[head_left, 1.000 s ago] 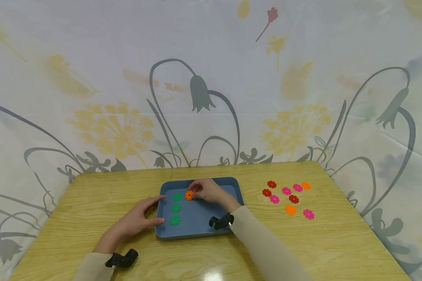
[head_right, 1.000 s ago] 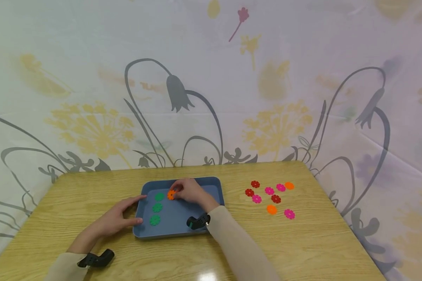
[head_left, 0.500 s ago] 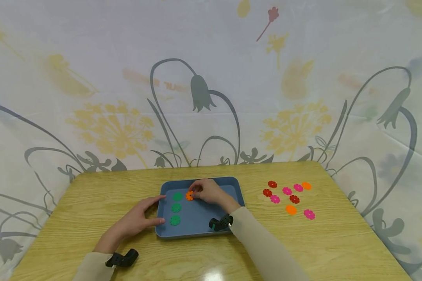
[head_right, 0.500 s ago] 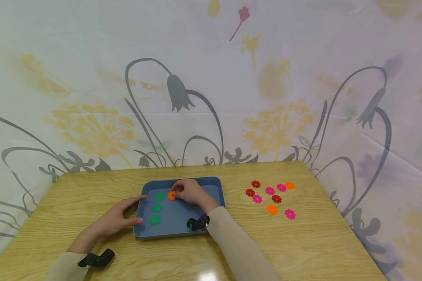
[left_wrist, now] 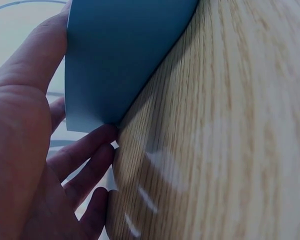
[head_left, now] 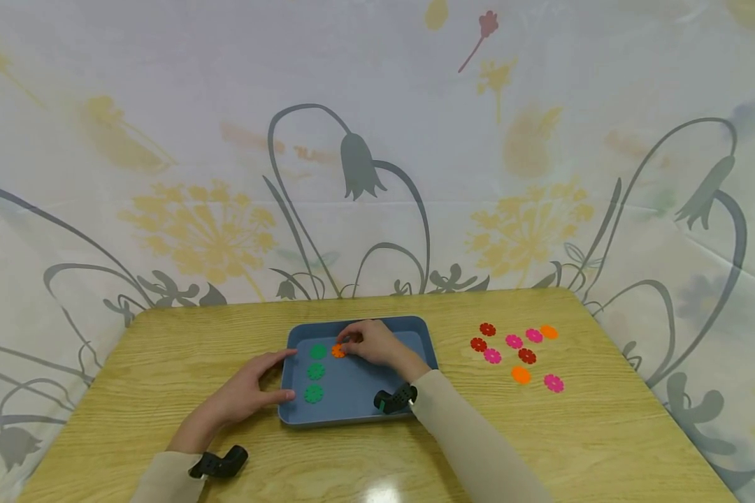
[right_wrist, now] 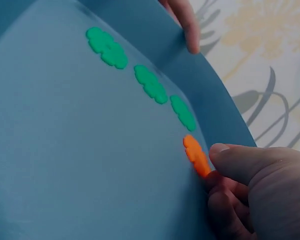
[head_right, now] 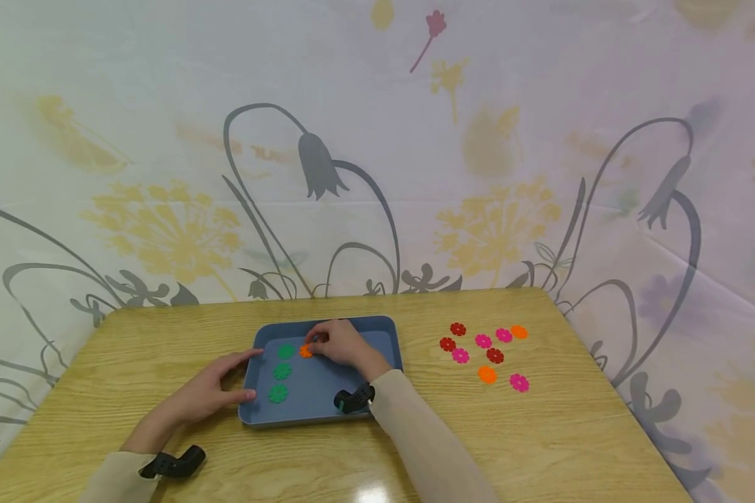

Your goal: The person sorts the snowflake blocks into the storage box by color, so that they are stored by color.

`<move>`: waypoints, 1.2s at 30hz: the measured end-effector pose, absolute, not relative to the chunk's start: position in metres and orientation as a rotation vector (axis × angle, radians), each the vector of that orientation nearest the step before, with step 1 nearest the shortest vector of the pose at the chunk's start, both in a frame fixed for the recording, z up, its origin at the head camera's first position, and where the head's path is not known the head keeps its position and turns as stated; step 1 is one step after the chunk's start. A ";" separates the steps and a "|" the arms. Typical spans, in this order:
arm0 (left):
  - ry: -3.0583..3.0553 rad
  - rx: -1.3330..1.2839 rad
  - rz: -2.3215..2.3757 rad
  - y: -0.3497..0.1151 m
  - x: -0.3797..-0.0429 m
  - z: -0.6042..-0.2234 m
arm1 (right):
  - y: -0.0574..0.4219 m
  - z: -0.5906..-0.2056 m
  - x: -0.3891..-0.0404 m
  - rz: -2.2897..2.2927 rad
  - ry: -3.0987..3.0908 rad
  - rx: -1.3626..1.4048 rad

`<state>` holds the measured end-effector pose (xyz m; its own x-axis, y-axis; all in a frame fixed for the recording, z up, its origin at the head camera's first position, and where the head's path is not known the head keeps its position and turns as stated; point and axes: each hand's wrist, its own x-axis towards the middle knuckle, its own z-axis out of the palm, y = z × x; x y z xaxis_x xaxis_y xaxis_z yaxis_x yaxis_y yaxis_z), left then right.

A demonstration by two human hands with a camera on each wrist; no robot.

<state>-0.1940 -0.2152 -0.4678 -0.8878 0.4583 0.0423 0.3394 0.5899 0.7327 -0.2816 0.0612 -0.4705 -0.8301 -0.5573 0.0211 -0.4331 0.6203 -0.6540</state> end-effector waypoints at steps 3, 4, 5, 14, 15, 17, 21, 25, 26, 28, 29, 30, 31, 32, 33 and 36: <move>2.661 0.680 1.186 -0.216 -0.195 -0.469 | 0.061 -0.471 -0.282 -1.001 2.649 -0.833; 2.659 0.683 1.187 -0.216 -0.195 -0.469 | 0.061 -0.471 -0.282 -1.001 2.643 -0.837; 2.657 0.685 1.188 -0.217 -0.195 -0.470 | 0.061 -0.471 -0.283 -1.001 2.635 -0.839; 2.663 0.681 1.178 -0.216 -0.195 -0.469 | 0.061 -0.470 -0.282 -0.999 2.615 -0.823; 2.662 0.680 1.178 -0.216 -0.195 -0.469 | 0.062 -0.469 -0.282 -1.009 2.610 -0.811; 2.663 0.681 1.175 -0.216 -0.194 -0.469 | 0.062 -0.469 -0.282 -1.026 2.602 -0.792; 2.653 0.669 1.185 -0.215 -0.194 -0.467 | 0.065 -0.465 -0.281 -1.088 2.585 -0.775; 2.652 0.668 1.189 -0.214 -0.194 -0.466 | 0.068 -0.457 -0.280 -1.162 2.565 -0.771; 2.653 0.670 1.188 -0.214 -0.194 -0.466 | 0.070 -0.455 -0.279 -1.173 2.561 -0.770; 2.655 0.677 1.188 -0.214 -0.194 -0.467 | 0.073 -0.451 -0.279 -1.184 2.558 -0.772; 2.656 0.679 1.187 -0.215 -0.194 -0.467 | 0.075 -0.450 -0.279 -1.180 2.561 -0.780; 2.659 0.680 1.185 -0.215 -0.193 -0.467 | 0.077 -0.449 -0.279 -1.180 2.562 -0.786; 2.661 0.680 1.184 -0.215 -0.193 -0.468 | 0.080 -0.447 -0.279 -1.181 2.567 -0.789; 2.661 0.680 1.185 -0.215 -0.193 -0.468 | 0.083 -0.446 -0.279 -1.184 2.574 -0.788; 2.665 0.679 1.181 -0.216 -0.193 -0.468 | 0.087 -0.444 -0.279 -1.187 2.579 -0.784; 2.662 0.674 1.184 -0.216 -0.193 -0.468 | 0.099 -0.439 -0.279 -1.197 2.622 -0.785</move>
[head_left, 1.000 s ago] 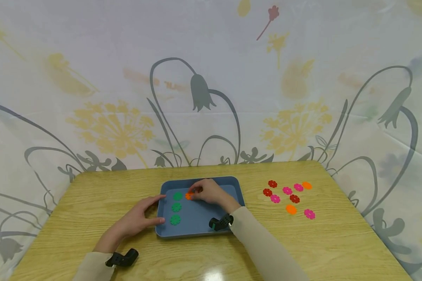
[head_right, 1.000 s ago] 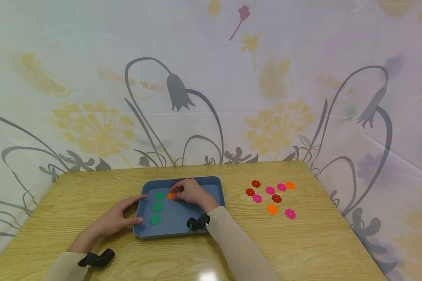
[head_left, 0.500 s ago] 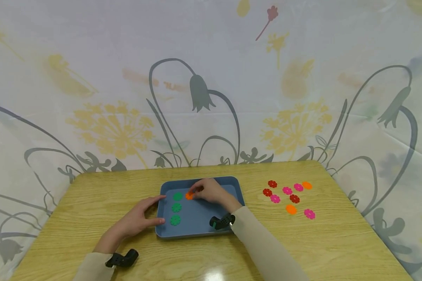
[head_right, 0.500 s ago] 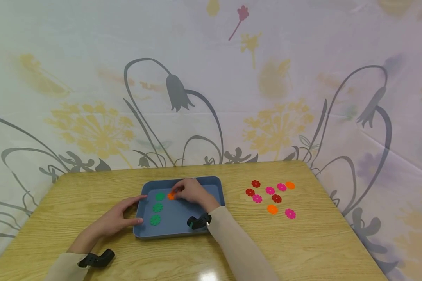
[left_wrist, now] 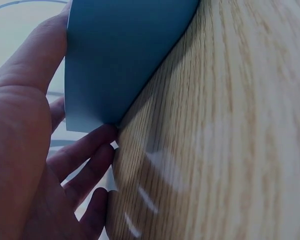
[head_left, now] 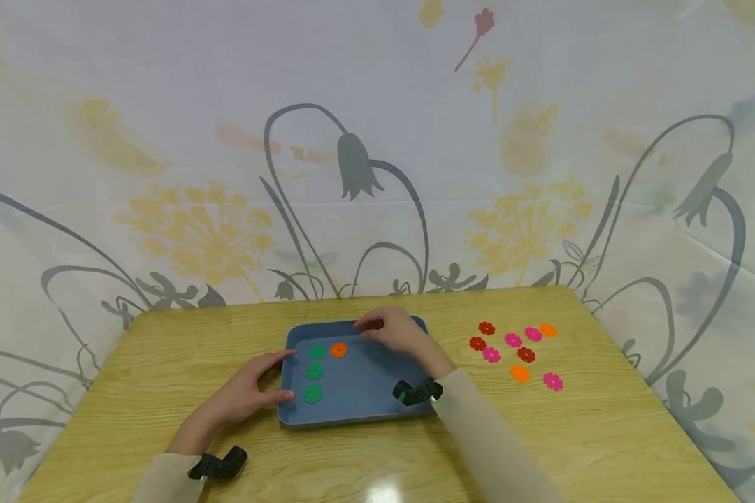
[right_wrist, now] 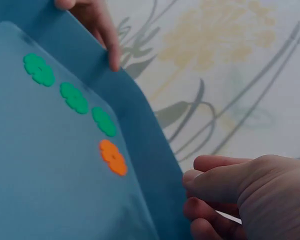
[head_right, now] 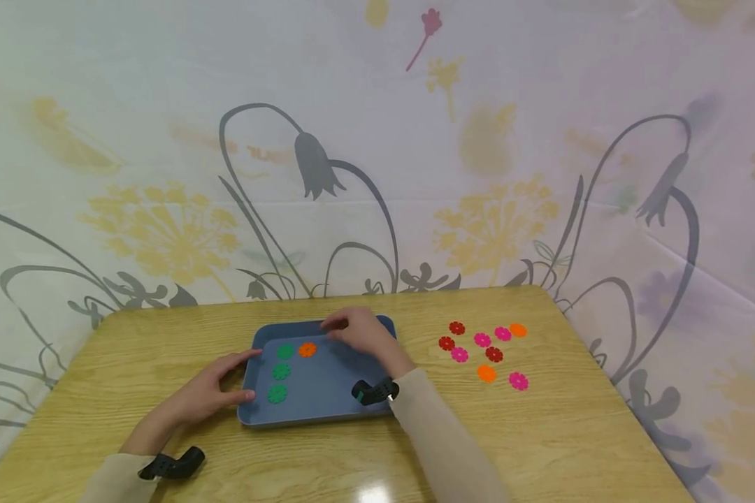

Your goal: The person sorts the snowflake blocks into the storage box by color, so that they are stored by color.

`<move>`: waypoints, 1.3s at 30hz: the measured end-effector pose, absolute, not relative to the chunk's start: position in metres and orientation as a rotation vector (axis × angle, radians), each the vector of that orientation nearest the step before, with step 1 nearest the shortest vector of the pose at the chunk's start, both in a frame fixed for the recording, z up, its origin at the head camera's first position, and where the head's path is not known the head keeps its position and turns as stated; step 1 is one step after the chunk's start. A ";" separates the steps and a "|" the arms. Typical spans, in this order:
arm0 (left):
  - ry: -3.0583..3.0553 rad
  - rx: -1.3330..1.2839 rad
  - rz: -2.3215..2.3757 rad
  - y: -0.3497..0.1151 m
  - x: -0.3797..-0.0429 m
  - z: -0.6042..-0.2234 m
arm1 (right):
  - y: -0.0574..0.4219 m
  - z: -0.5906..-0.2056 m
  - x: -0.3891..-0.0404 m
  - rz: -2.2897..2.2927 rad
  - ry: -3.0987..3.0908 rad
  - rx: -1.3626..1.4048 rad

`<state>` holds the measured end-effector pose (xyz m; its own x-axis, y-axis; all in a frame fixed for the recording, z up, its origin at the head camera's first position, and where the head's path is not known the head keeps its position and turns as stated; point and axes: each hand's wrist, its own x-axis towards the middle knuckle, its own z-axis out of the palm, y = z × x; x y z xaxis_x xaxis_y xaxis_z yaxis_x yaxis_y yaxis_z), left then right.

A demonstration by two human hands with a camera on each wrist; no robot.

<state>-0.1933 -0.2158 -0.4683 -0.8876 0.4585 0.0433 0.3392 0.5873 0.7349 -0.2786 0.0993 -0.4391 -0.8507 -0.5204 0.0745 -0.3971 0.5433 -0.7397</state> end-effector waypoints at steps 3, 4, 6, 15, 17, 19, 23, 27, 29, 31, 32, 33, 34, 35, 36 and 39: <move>2.661 0.675 1.180 -0.216 -0.193 -0.468 | 0.113 -0.433 -0.277 -1.193 2.689 -0.769; 2.658 0.675 1.183 -0.217 -0.193 -0.468 | 0.118 -0.432 -0.277 -1.191 2.715 -0.772; 2.657 0.677 1.177 -0.217 -0.193 -0.468 | 0.130 -0.429 -0.275 -1.202 2.750 -0.755; 2.625 0.676 1.185 -0.217 -0.194 -0.470 | 0.196 -0.431 -0.255 -1.233 2.894 -0.652; 2.623 0.673 1.186 -0.217 -0.195 -0.471 | 0.214 -0.434 -0.249 -1.228 2.933 -0.608; 2.624 0.663 1.189 -0.217 -0.195 -0.471 | 0.232 -0.438 -0.243 -1.228 2.965 -0.569; 2.627 0.649 1.201 -0.219 -0.196 -0.471 | 0.264 -0.447 -0.230 -1.227 2.999 -0.473; 2.636 0.663 1.196 -0.219 -0.196 -0.470 | 0.292 -0.456 -0.216 -1.151 3.062 -0.415; 2.636 0.672 1.192 -0.218 -0.196 -0.470 | 0.303 -0.460 -0.209 -1.092 3.112 -0.402; 2.636 0.676 1.193 -0.218 -0.196 -0.469 | 0.313 -0.463 -0.203 -1.049 3.139 -0.390; 2.637 0.678 1.191 -0.218 -0.196 -0.470 | 0.317 -0.464 -0.200 -1.032 3.144 -0.379; 2.637 0.678 1.193 -0.218 -0.196 -0.470 | 0.321 -0.465 -0.198 -1.019 3.143 -0.374; 2.636 0.679 1.192 -0.218 -0.196 -0.470 | 0.324 -0.465 -0.196 -1.006 3.137 -0.373; 2.635 0.680 1.196 -0.219 -0.196 -0.470 | 0.327 -0.465 -0.194 -0.999 3.126 -0.366; 2.635 0.684 1.196 -0.219 -0.196 -0.470 | 0.329 -0.465 -0.192 -0.998 3.112 -0.360; 2.629 0.692 1.198 -0.220 -0.196 -0.470 | 0.334 -0.463 -0.190 -0.968 3.056 -0.367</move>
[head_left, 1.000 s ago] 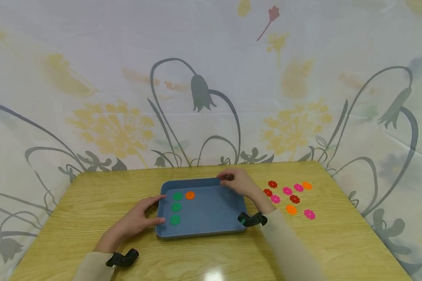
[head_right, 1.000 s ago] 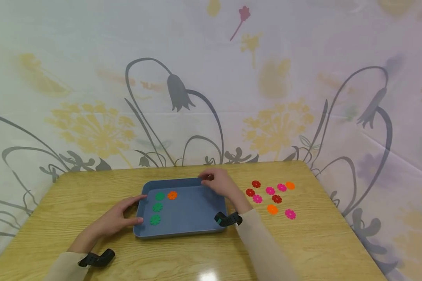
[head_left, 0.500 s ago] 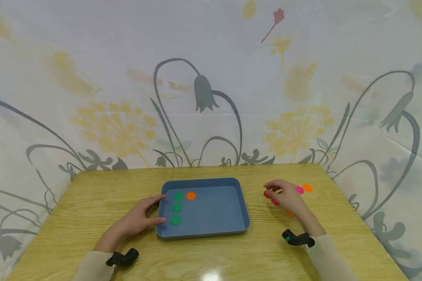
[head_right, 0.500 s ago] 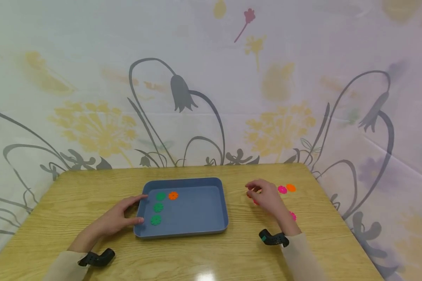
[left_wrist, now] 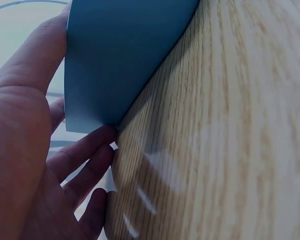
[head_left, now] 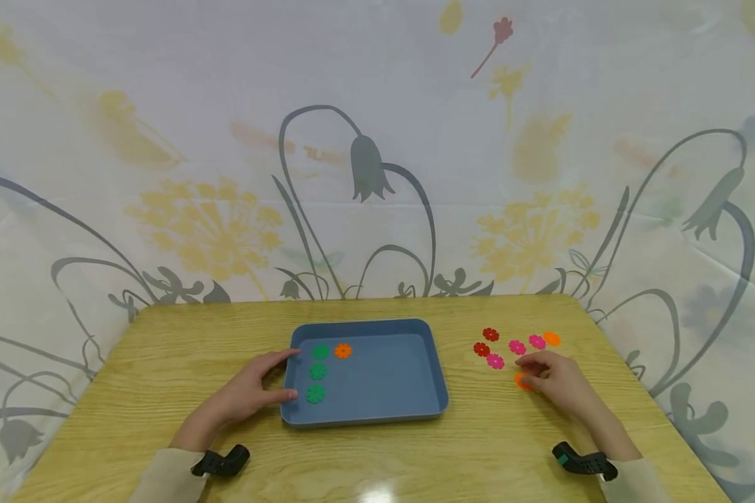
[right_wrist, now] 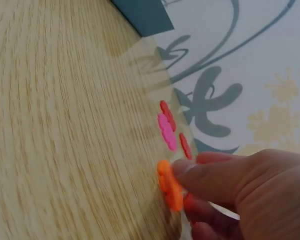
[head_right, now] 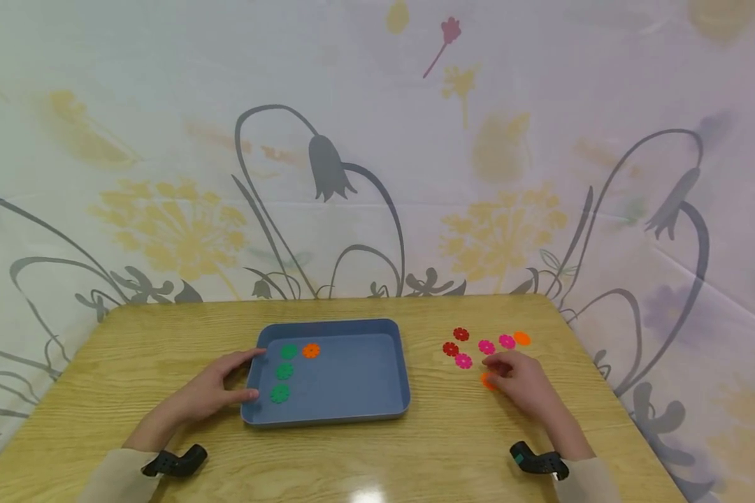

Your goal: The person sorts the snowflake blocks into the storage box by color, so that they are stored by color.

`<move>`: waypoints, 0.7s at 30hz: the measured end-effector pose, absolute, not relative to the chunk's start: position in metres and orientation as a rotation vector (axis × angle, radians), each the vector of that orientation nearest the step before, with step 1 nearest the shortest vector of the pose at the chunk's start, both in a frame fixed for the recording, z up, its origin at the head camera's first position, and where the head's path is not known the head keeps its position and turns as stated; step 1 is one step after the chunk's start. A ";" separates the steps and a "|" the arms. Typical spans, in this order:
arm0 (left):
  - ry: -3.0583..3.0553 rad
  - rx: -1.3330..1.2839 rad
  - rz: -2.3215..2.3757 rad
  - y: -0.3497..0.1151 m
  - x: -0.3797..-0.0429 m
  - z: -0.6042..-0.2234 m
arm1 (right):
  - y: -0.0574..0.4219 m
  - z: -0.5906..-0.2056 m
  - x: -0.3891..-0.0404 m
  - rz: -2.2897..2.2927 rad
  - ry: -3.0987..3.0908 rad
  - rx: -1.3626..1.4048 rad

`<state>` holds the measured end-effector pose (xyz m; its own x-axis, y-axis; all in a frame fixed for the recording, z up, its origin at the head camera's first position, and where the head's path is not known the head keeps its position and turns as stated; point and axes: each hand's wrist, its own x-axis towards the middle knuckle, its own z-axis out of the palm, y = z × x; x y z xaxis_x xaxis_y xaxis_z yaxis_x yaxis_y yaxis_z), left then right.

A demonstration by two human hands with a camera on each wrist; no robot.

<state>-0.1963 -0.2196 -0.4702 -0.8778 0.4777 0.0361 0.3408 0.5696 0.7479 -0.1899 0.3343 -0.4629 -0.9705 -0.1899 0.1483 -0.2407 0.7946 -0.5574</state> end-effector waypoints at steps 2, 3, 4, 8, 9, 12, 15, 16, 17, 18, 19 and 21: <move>2.627 0.697 1.199 -0.220 -0.196 -0.470 | 0.336 -0.461 -0.189 0.923 -2.937 0.370; 2.629 0.699 1.195 -0.220 -0.196 -0.470 | 0.337 -0.459 -0.189 0.914 -2.957 0.392; 2.633 0.697 1.194 -0.220 -0.196 -0.470 | 0.337 -0.458 -0.189 0.897 -2.971 0.416; 2.644 0.687 1.184 -0.220 -0.196 -0.470 | 0.334 -0.454 -0.194 0.825 -3.010 0.508; 2.644 0.681 1.182 -0.220 -0.195 -0.469 | 0.333 -0.452 -0.195 0.804 -3.026 0.528; 2.647 0.669 1.177 -0.220 -0.195 -0.470 | 0.329 -0.449 -0.200 0.781 -3.085 0.576; 2.649 0.663 1.181 -0.220 -0.195 -0.470 | 0.325 -0.448 -0.203 0.802 -3.134 0.589; 2.646 0.662 1.185 -0.220 -0.195 -0.470 | 0.324 -0.448 -0.204 0.809 -3.136 0.602; 2.640 0.668 1.192 -0.220 -0.195 -0.470 | 0.324 -0.448 -0.204 0.816 -3.139 0.602; 2.633 0.663 1.199 -0.220 -0.195 -0.471 | 0.324 -0.449 -0.204 0.825 -3.137 0.600; 2.626 0.662 1.206 -0.220 -0.195 -0.471 | 0.324 -0.449 -0.203 0.831 -3.131 0.597; 2.612 0.655 1.220 -0.219 -0.195 -0.471 | 0.324 -0.449 -0.202 0.839 -3.118 0.608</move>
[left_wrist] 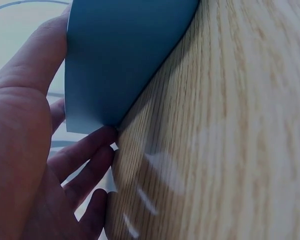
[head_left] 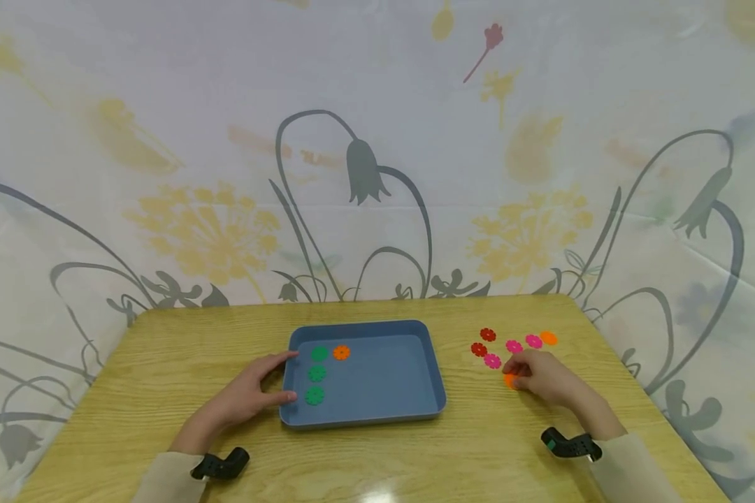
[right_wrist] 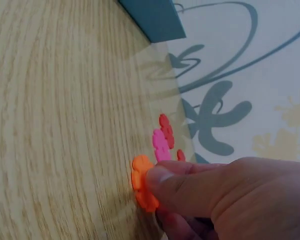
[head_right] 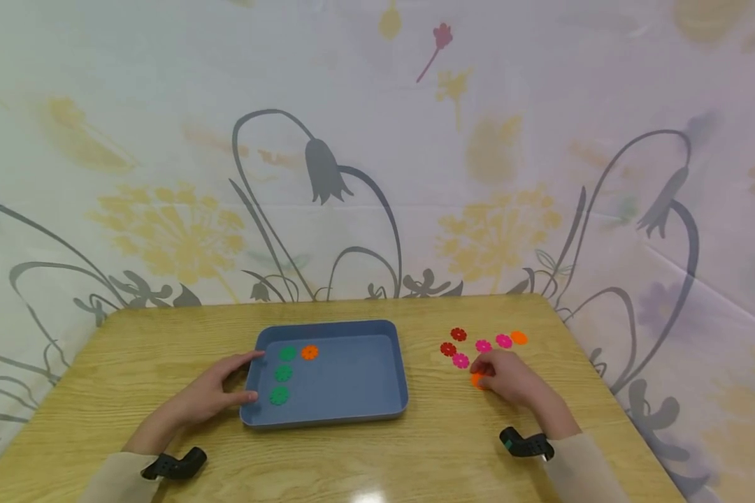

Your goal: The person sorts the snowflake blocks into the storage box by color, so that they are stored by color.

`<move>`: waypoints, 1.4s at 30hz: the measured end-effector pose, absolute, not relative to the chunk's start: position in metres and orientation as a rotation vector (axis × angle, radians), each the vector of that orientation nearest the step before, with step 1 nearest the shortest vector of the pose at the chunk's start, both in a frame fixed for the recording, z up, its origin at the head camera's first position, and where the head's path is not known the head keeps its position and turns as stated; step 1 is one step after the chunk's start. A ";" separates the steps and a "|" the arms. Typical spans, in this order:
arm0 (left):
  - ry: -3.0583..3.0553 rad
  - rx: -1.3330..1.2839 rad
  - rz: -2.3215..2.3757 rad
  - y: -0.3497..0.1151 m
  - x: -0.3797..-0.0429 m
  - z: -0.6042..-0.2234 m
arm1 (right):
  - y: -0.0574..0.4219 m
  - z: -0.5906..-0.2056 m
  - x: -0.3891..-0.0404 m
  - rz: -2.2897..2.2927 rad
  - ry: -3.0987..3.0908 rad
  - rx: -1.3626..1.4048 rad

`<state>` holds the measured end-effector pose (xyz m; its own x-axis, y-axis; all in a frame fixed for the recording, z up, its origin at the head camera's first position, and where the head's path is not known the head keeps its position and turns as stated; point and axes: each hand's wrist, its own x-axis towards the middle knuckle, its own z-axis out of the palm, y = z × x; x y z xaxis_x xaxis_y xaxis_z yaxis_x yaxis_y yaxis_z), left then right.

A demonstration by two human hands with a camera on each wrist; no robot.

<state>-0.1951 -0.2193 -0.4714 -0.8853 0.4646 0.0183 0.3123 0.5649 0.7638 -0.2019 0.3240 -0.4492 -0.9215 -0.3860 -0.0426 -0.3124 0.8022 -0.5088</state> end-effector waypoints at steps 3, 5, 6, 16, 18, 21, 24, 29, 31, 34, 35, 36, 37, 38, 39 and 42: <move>2.607 0.653 1.221 -0.220 -0.195 -0.472 | 0.323 -0.449 -0.200 -0.779 2.844 -0.560; 2.611 0.662 1.218 -0.220 -0.194 -0.472 | 0.322 -0.448 -0.199 -0.778 2.840 -0.568; 2.615 0.664 1.215 -0.220 -0.194 -0.471 | 0.321 -0.448 -0.199 -0.777 2.837 -0.577; 2.631 0.657 1.208 -0.221 -0.195 -0.471 | 0.313 -0.446 -0.205 -0.760 2.799 -0.501; 2.632 0.654 1.209 -0.222 -0.194 -0.471 | 0.312 -0.445 -0.207 -0.762 2.779 -0.513; 2.632 0.652 1.207 -0.222 -0.194 -0.470 | 0.311 -0.443 -0.208 -0.771 2.756 -0.508; 2.621 0.650 1.222 -0.221 -0.194 -0.470 | 0.311 -0.442 -0.208 -0.762 2.754 -0.507; 2.596 0.673 1.261 -0.220 -0.194 -0.470 | 0.313 -0.441 -0.208 -0.734 2.764 -0.542; 2.594 0.683 1.269 -0.219 -0.193 -0.470 | 0.315 -0.442 -0.208 -0.720 2.765 -0.558; 2.597 0.665 1.270 -0.218 -0.193 -0.470 | 0.316 -0.443 -0.208 -0.703 2.762 -0.567; 2.602 0.657 1.263 -0.217 -0.193 -0.470 | 0.316 -0.444 -0.209 -0.702 2.757 -0.569; 2.607 0.650 1.254 -0.217 -0.193 -0.471 | 0.315 -0.444 -0.209 -0.701 2.754 -0.571; 2.613 0.641 1.244 -0.217 -0.193 -0.471 | 0.315 -0.445 -0.209 -0.700 2.751 -0.571; 2.615 0.637 1.236 -0.217 -0.193 -0.471 | 0.315 -0.446 -0.210 -0.704 2.748 -0.570; 2.617 0.633 1.230 -0.217 -0.193 -0.471 | 0.315 -0.446 -0.210 -0.711 2.745 -0.571; 2.620 0.631 1.215 -0.218 -0.194 -0.471 | 0.314 -0.448 -0.210 -0.754 2.725 -0.574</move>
<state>-0.1940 -0.2177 -0.4710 -0.8927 0.4506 0.0108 0.2993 0.5747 0.7617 -0.2096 0.3140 -0.4480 -0.8895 -0.4359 -0.1372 -0.3033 0.7877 -0.5362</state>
